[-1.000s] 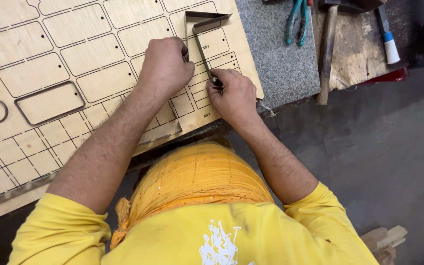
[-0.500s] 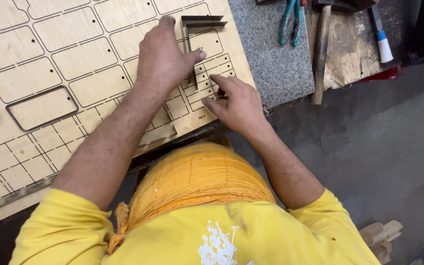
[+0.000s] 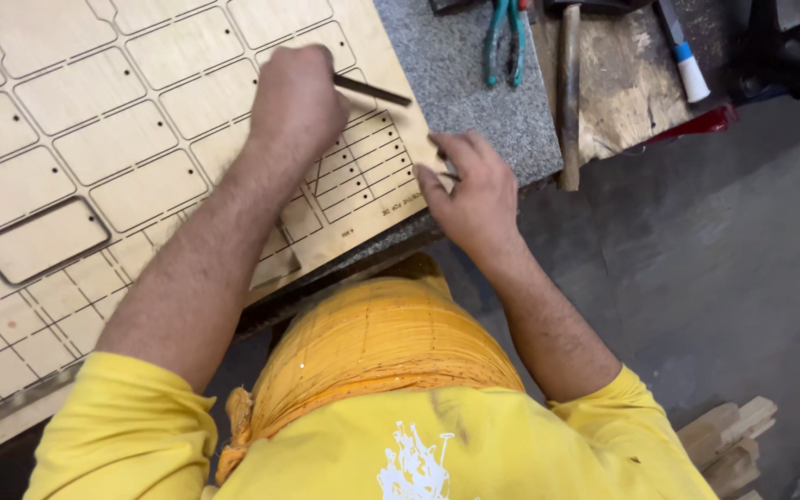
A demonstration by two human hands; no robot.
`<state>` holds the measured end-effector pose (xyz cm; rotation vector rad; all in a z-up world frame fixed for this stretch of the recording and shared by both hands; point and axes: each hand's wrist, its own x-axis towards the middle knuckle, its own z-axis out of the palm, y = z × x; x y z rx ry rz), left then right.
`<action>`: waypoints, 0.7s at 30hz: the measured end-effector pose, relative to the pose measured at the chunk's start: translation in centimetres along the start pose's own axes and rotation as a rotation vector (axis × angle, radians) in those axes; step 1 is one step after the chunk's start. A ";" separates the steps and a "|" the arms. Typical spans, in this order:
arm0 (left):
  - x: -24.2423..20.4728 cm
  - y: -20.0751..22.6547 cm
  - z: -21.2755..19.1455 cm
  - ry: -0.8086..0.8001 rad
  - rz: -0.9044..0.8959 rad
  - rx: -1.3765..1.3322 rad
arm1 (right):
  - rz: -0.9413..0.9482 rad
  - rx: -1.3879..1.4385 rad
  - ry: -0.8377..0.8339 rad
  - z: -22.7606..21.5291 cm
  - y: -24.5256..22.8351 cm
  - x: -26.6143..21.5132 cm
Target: The person assembles small metal strips into a wooden template, using a hammer to tap them into place and a file to smooth edges. They repeatedly check fit and alignment within the template slots.
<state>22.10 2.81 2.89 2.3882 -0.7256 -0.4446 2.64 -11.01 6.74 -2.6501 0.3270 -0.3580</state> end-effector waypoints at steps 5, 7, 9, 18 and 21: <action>-2.0 4.0 1.2 -0.102 0.225 0.167 | -0.178 -0.160 0.038 -1.4 1.4 2.0; -1.9 5.9 1.7 -0.105 0.338 0.265 | -0.148 -0.188 -0.058 -1.8 2.5 2.9; -1.7 7.9 2.1 -0.114 0.354 0.296 | -0.140 -0.183 -0.121 -2.5 4.3 3.2; -4.2 16.2 0.0 0.256 0.502 -0.037 | 0.160 -0.337 0.019 -14.6 24.5 9.0; -4.4 16.4 1.3 0.241 0.414 -0.036 | 0.020 -0.512 0.340 -19.7 34.8 14.7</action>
